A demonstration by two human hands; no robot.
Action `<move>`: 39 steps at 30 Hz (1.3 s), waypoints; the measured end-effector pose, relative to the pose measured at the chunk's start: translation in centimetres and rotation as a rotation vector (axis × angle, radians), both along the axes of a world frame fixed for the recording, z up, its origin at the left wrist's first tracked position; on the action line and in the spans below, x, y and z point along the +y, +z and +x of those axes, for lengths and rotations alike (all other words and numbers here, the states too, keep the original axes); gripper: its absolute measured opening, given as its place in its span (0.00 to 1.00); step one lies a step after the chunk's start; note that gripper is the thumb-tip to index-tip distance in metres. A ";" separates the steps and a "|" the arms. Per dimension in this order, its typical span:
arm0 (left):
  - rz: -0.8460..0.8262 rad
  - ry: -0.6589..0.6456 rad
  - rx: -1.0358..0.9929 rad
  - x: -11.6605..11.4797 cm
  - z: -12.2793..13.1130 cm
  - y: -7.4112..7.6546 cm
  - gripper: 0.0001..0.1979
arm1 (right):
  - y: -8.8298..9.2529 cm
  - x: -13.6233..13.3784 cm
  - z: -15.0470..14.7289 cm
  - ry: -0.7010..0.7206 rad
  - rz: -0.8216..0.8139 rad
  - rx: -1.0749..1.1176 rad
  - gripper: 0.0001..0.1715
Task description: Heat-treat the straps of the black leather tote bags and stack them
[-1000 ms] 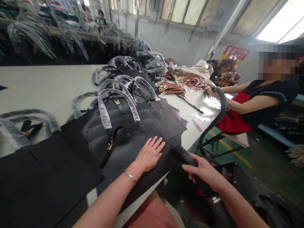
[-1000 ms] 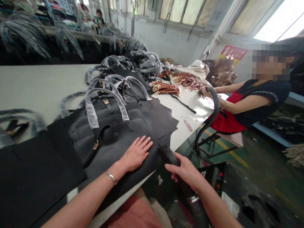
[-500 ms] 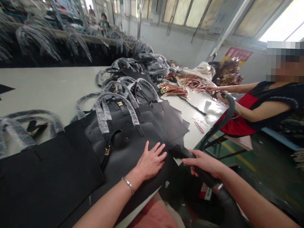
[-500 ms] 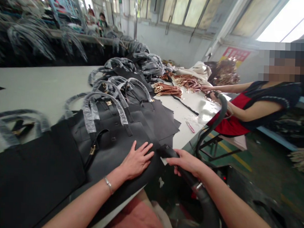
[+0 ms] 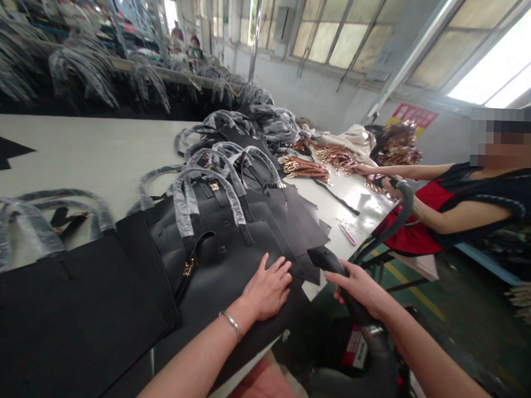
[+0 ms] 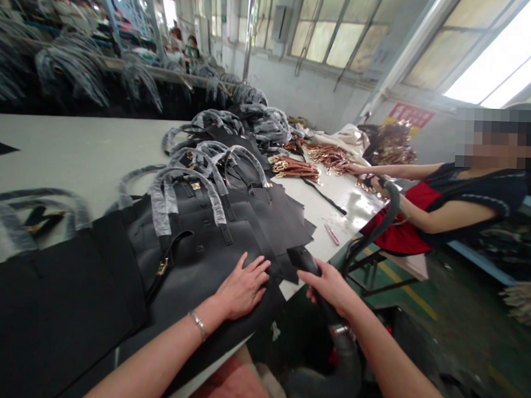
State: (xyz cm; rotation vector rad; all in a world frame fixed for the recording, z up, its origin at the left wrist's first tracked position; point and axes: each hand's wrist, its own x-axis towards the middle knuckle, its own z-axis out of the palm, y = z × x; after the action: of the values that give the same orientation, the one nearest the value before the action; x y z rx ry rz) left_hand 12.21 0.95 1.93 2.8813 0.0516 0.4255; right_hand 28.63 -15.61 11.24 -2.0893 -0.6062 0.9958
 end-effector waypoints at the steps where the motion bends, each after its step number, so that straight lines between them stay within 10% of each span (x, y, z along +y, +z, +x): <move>1: 0.001 0.002 -0.002 0.0 0.0 -0.1 0.14 | 0.3 -0.4 -0.1 0.028 -0.018 0.022 0.19; 11: -0.025 0.003 0.000 0.1 0.0 0.3 0.16 | -0.1 0.5 -0.8 0.005 -0.024 -0.001 0.22; 21: -0.012 0.112 -0.042 0.0 0.5 -0.4 0.20 | 0.2 -7.0 -5.4 0.081 -0.091 0.204 0.37; 30: 0.029 0.078 0.015 -0.2 -0.3 -0.1 0.23 | -0.5 -0.1 -3.9 0.028 -0.021 -0.040 0.42; 39: -0.041 -0.062 0.020 -5.3 -3.7 0.2 0.28 | -0.2 6.2 -4.8 0.337 0.085 -0.023 0.34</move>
State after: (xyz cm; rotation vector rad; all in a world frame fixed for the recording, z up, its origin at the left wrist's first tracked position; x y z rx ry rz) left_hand 8.47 -4.33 2.15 2.8381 -0.0250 0.3795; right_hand 23.83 -9.38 11.06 -1.9634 -1.0193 1.1098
